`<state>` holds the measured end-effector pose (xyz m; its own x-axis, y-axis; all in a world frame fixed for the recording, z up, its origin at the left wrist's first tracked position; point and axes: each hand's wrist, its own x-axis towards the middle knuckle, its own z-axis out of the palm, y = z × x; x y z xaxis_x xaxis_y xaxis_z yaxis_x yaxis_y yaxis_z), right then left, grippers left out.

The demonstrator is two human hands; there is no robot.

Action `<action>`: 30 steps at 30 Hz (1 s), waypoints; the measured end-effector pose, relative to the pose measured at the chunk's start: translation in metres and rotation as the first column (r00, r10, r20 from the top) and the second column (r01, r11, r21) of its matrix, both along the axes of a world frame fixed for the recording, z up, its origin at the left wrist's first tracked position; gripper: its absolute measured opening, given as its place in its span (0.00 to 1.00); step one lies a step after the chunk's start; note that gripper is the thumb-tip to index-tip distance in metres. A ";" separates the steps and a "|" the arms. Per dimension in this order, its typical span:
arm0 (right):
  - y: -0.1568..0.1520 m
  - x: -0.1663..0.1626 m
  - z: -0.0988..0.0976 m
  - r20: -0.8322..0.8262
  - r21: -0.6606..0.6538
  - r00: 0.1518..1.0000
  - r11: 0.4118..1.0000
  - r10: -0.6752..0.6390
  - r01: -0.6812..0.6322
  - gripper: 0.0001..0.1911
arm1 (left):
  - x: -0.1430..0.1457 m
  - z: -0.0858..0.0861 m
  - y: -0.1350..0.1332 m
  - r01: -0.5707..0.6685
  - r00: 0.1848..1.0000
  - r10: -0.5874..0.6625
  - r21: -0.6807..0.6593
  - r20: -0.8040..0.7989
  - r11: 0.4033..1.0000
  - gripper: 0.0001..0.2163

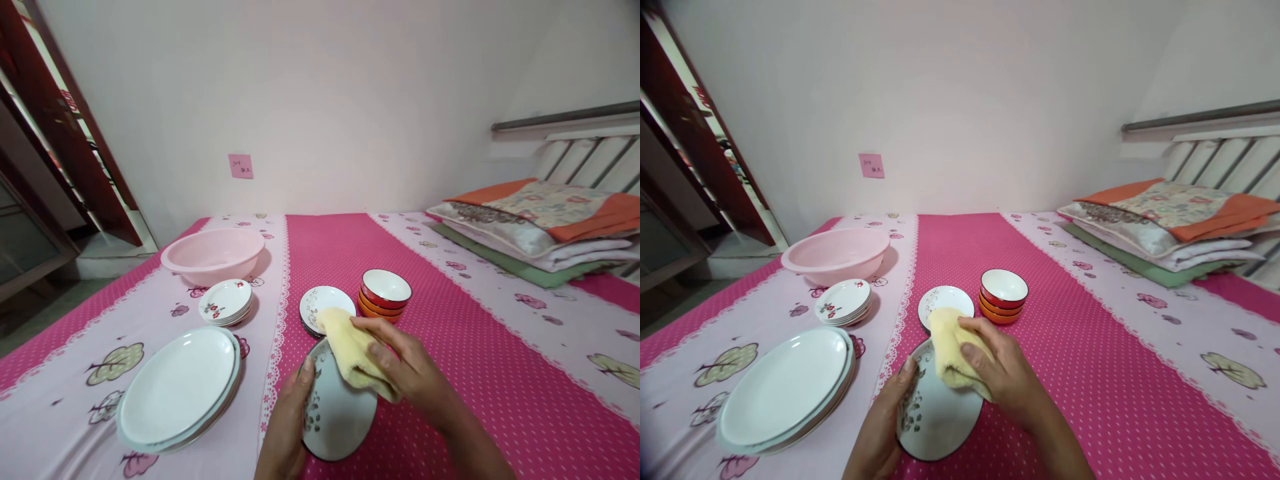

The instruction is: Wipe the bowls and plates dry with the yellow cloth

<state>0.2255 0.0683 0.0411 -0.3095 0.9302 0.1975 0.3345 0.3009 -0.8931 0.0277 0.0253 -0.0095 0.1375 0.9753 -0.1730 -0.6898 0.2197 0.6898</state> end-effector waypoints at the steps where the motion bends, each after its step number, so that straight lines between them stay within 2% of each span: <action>1: -0.002 -0.002 0.001 0.052 -0.011 0.998 1.000 -0.023 0.024 0.34 | 0.000 0.001 -0.001 0.017 0.999 -0.016 0.015 -0.051 1.000 0.23; 3: -0.006 -0.007 0.002 0.189 0.015 0.981 0.999 -0.030 0.028 0.42 | -0.001 0.004 -0.003 0.073 0.982 -0.064 0.044 -0.176 0.996 0.25; 4: -0.008 -0.011 0.003 0.256 0.047 0.966 0.999 -0.030 0.019 0.43 | -0.002 0.004 -0.004 0.106 0.967 -0.090 0.052 -0.237 0.993 0.26; 7: -0.012 -0.023 0.005 0.378 0.133 0.924 0.991 -0.054 0.004 0.32 | -0.003 0.005 -0.007 0.168 0.923 -0.150 0.020 -0.355 0.986 0.28; 10: -0.009 -0.025 0.008 0.376 0.063 0.926 0.998 -0.035 0.012 0.24 | -0.005 0.003 -0.010 0.160 0.929 -0.167 -0.049 -0.329 0.986 0.29; 12: -0.004 -0.019 0.008 0.279 -0.060 0.960 0.998 0.025 -0.009 0.22 | -0.006 0.000 -0.011 0.141 0.957 -0.154 -0.068 -0.246 0.988 0.28; 14: 0.001 -0.011 0.005 0.113 -0.171 0.991 0.984 0.071 -0.051 0.22 | -0.007 -0.004 -0.011 0.100 0.982 -0.110 -0.072 -0.153 0.992 0.26; 17: 0.007 -0.003 -0.002 -0.161 -0.265 0.983 0.955 0.092 -0.133 0.27 | -0.009 -0.008 -0.009 0.024 0.999 -0.027 -0.066 -0.039 0.998 0.24; 22: 0.007 -0.013 -0.015 -0.483 -0.342 0.873 0.905 0.061 -0.252 0.31 | -0.012 -0.004 -0.006 -0.120 0.979 0.140 -0.137 0.147 0.983 0.21; 26: 0.001 -0.035 -0.022 -0.667 -0.404 0.740 0.874 -0.080 -0.270 0.30 | -0.013 0.002 -0.002 -0.215 0.915 0.281 -0.238 0.291 0.947 0.19; 30: -0.003 -0.063 -0.033 -0.741 -0.464 0.633 0.852 -0.223 -0.243 0.31 | -0.008 0.009 0.001 -0.383 0.841 0.453 -0.267 0.295 0.884 0.21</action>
